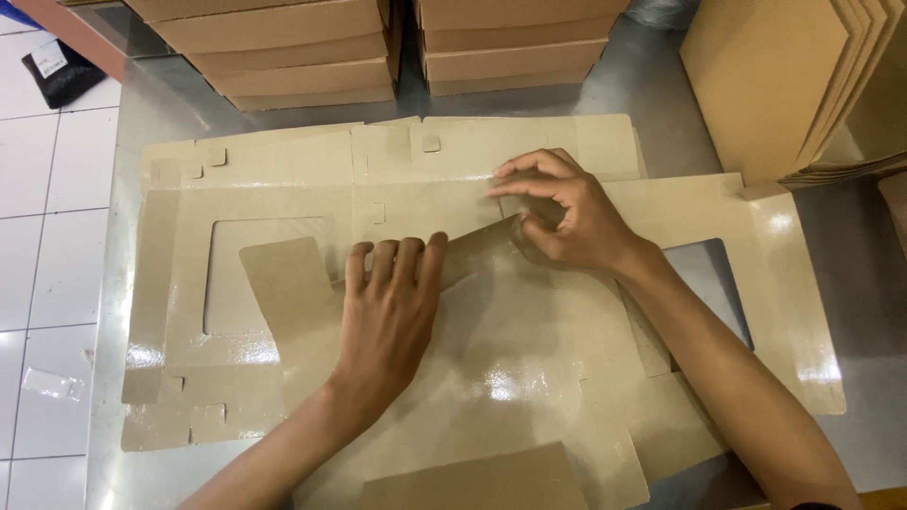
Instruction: The person assembles a flat cardboard box by folding and taping its flaps. They apply adhesive tape to secure the side and bottom flaps, then fold the main body into shape. The process is repeated for multiple boxes on a metal work table.
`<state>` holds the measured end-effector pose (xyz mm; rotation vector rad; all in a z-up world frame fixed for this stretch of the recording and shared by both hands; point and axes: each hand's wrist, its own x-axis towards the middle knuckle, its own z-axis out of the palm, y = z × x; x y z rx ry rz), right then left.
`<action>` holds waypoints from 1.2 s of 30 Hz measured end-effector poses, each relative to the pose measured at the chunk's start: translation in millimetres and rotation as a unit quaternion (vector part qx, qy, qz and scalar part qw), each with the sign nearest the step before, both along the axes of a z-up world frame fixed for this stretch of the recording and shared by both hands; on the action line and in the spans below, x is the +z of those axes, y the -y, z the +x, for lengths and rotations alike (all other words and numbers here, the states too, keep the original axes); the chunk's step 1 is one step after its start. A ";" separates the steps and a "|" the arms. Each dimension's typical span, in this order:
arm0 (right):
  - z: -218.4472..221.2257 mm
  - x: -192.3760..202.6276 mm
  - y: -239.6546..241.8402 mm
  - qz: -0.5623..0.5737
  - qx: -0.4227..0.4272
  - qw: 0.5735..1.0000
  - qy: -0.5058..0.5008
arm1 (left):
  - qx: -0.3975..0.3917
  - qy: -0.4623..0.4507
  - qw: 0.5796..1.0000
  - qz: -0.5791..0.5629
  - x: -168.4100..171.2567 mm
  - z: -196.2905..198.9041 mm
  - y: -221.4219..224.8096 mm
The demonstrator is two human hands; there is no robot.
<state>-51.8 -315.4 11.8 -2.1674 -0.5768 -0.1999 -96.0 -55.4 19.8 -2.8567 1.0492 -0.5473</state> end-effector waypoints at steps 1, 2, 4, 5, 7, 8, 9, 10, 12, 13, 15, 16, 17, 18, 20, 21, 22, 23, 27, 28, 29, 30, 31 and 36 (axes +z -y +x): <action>-1.0 2.2 -0.2 0.001 0.002 1.000 0.000 | 0.002 0.000 1.000 0.001 -3.6 1.9 -1.0; -3.4 4.1 0.5 -0.022 0.013 1.000 -0.002 | -0.006 0.007 1.000 -0.003 -7.7 3.3 -1.4; -7.7 13.9 -2.3 -0.045 0.024 0.999 -0.004 | -0.014 0.015 1.000 -0.007 -11.2 6.7 -2.8; -9.6 21.9 -5.7 -0.051 0.043 0.997 -0.028 | -0.032 0.008 0.999 -0.016 -10.5 8.8 -3.8; -12.7 35.5 -10.8 -0.058 0.061 0.995 -0.052 | -0.051 0.002 0.998 -0.025 -11.6 13.7 -4.5; -13.7 41.6 -13.2 -0.036 0.058 0.992 -0.107 | -0.068 0.015 0.997 -0.033 -12.6 15.8 -4.9; -14.6 47.7 -15.7 -0.014 0.054 0.985 -0.162 | -0.084 0.028 0.995 -0.042 -13.6 17.8 -5.4; -15.9 53.1 -18.2 -0.014 0.054 0.985 -0.162 | -0.084 0.027 0.995 -0.042 -9.1 14.8 -5.1; -18.6 64.6 -22.1 -0.021 0.016 0.974 -0.227 | -0.107 0.036 0.993 -0.022 0.3 9.3 -3.6; -17.1 61.3 -20.8 -0.021 0.015 0.974 -0.226 | -0.107 0.037 0.993 -0.023 -0.8 3.4 -2.3; -14.8 53.3 -18.0 -0.058 0.033 0.944 -0.322 | -0.097 0.006 0.995 -0.003 -3.7 -8.1 0.0; -13.1 53.8 -17.9 -0.057 0.032 0.945 -0.322 | -0.098 0.007 0.995 -0.002 2.0 -15.6 2.3; -11.3 54.2 -17.9 -0.086 0.021 0.924 -0.372 | -0.081 0.024 0.996 0.017 7.6 -23.1 4.4; -10.3 53.8 -18.5 -0.115 0.013 0.899 -0.422 | -0.063 0.040 0.997 0.038 12.7 -32.3 6.1; -10.0 51.0 -14.8 -0.124 0.031 0.902 -0.412 | -0.061 0.023 0.998 0.022 12.0 -41.1 6.3; -9.7 49.7 -13.0 -0.134 0.049 0.905 -0.400 | -0.059 0.008 0.998 0.007 11.7 -45.4 6.4; -8.7 48.2 -9.9 -0.132 0.048 0.905 -0.401 | -0.060 0.007 0.998 0.008 10.4 -44.7 4.7; -7.9 46.8 -6.9 -0.141 0.078 0.903 -0.399 | -0.044 -0.010 0.998 0.043 9.3 -44.2 3.1; -11.7 55.2 1.1 -0.201 0.178 0.868 -0.417 | 0.054 0.025 0.991 0.121 -2.1 -39.4 -0.4; -12.2 54.8 0.1 -0.201 0.179 0.868 -0.418 | 0.054 0.024 0.991 0.121 -4.0 -34.0 -1.0; -12.8 54.3 -0.9 -0.223 0.147 0.880 -0.393 | 0.050 0.026 0.993 0.105 -6.1 -28.8 -1.6; -14.7 53.7 -1.7 -0.245 0.114 0.889 -0.369 | 0.045 0.027 0.995 0.089 -8.3 -24.1 -2.2; -15.7 45.9 -2.9 -0.244 0.113 0.889 -0.370 | 0.044 0.026 0.995 0.089 -11.3 -18.0 -6.5; -24.6 27.2 -12.0 -0.127 0.030 0.984 -0.119 | -0.002 -0.101 0.995 -0.018 -14.6 11.4 -16.3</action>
